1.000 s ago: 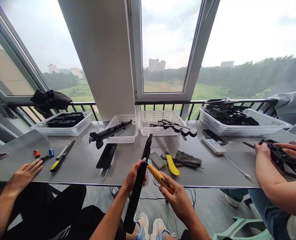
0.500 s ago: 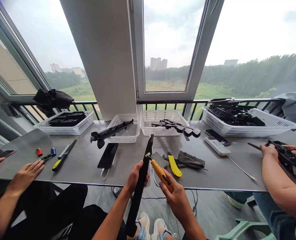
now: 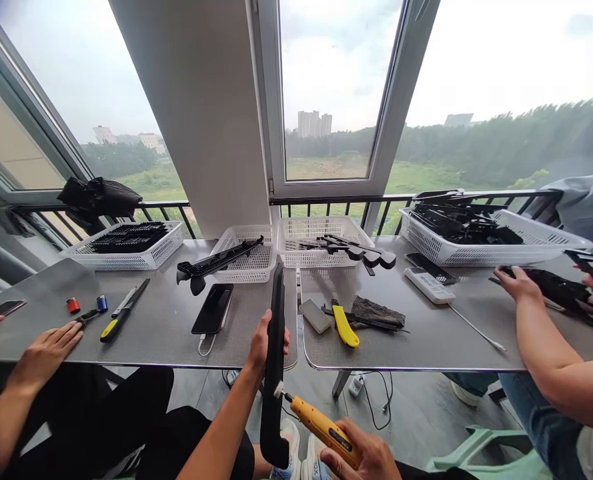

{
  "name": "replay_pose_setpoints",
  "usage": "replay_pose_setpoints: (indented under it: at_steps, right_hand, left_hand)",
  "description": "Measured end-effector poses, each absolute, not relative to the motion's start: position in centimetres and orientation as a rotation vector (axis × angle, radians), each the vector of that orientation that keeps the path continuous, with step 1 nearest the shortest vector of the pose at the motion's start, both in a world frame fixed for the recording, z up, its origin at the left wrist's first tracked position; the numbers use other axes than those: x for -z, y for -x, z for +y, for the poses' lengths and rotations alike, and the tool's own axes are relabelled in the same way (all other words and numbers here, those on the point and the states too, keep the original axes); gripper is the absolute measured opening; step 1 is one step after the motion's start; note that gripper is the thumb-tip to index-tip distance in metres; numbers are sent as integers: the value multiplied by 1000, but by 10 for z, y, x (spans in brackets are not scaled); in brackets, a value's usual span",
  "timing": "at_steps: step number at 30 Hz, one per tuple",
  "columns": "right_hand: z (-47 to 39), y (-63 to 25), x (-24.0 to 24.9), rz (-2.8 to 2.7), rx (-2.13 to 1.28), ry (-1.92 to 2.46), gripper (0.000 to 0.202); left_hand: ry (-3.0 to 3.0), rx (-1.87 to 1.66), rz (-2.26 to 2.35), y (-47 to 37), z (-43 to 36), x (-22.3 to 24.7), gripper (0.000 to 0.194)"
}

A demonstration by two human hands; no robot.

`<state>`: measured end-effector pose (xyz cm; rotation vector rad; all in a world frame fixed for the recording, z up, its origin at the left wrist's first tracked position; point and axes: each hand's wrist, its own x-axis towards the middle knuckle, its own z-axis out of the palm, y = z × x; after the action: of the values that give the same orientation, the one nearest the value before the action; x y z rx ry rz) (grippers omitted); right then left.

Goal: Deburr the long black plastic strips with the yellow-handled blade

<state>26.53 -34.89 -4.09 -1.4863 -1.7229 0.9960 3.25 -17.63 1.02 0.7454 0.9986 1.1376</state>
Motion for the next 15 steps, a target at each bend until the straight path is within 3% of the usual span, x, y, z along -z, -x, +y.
replay_pose_setpoints:
  at_steps: [8, 15]
  right_hand:
    - [-263, -214, 4, -1553, -631, 1764, 53]
    - [-211, -175, 13, -1660, -366, 1529, 48]
  left_hand:
    - [-694, -1260, 1048, -30, -179, -15, 85]
    - [-713, -1258, 1055, -28, -177, -14, 87]
